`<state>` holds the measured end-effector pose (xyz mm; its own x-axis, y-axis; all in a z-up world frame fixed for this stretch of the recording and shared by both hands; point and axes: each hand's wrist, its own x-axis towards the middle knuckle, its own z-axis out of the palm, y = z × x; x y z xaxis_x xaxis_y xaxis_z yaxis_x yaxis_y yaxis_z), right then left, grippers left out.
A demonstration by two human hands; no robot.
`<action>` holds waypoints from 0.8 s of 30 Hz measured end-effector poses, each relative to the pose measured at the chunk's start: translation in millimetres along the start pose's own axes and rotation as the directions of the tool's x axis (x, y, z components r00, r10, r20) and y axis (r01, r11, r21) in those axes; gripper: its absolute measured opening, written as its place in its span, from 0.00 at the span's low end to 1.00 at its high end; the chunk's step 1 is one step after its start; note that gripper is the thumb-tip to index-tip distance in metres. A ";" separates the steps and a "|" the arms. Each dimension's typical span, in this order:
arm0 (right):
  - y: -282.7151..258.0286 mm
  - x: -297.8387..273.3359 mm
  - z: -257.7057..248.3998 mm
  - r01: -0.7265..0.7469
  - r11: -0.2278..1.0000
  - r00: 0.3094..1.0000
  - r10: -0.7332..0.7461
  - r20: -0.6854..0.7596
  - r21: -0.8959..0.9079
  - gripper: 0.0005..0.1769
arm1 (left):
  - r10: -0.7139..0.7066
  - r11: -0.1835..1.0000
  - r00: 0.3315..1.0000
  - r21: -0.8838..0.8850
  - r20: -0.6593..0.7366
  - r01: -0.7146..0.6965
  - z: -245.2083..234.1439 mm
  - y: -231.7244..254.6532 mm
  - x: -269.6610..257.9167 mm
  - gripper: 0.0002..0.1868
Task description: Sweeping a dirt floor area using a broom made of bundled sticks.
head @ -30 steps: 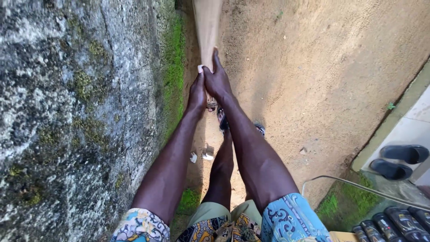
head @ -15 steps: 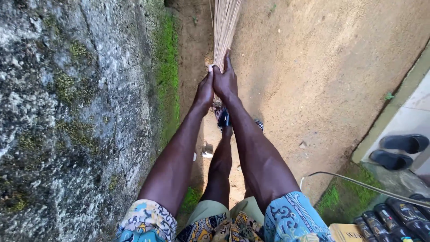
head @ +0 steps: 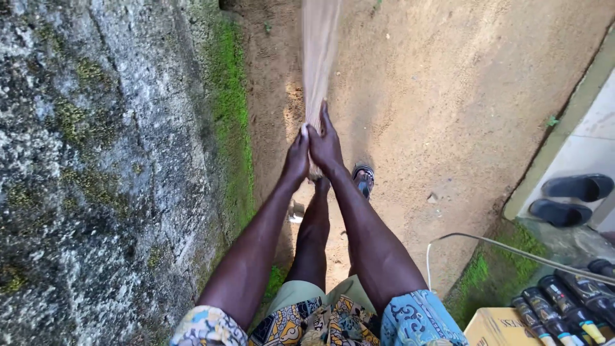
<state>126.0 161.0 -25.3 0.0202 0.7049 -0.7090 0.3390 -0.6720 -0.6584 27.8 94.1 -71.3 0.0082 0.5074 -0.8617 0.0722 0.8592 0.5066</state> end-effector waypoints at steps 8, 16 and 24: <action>56.5 -76.1 -14.0 -0.221 0.973 0.974 0.219 -0.051 -0.059 0.46 | -0.195 0.933 0.980 -0.301 0.029 0.195 44.9 -58.8 -53.0 0.38; 97.1 -97.8 -41.2 -0.153 0.987 0.983 0.158 0.092 -0.053 0.46 | -0.067 0.823 0.997 -0.568 -0.048 0.028 89.9 -79.9 -96.8 0.35; 118.9 -146.2 -49.0 -0.134 0.987 0.982 0.120 -0.148 -0.088 0.47 | -0.050 0.967 0.989 -0.239 0.136 0.082 85.6 -75.5 -129.2 0.34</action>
<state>209.4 -10.8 12.4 0.1998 0.6450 -0.7376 0.4144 -0.7377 -0.5329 106.7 -42.1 -0.8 0.1401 0.4498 -0.8821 -0.1683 0.8887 0.4265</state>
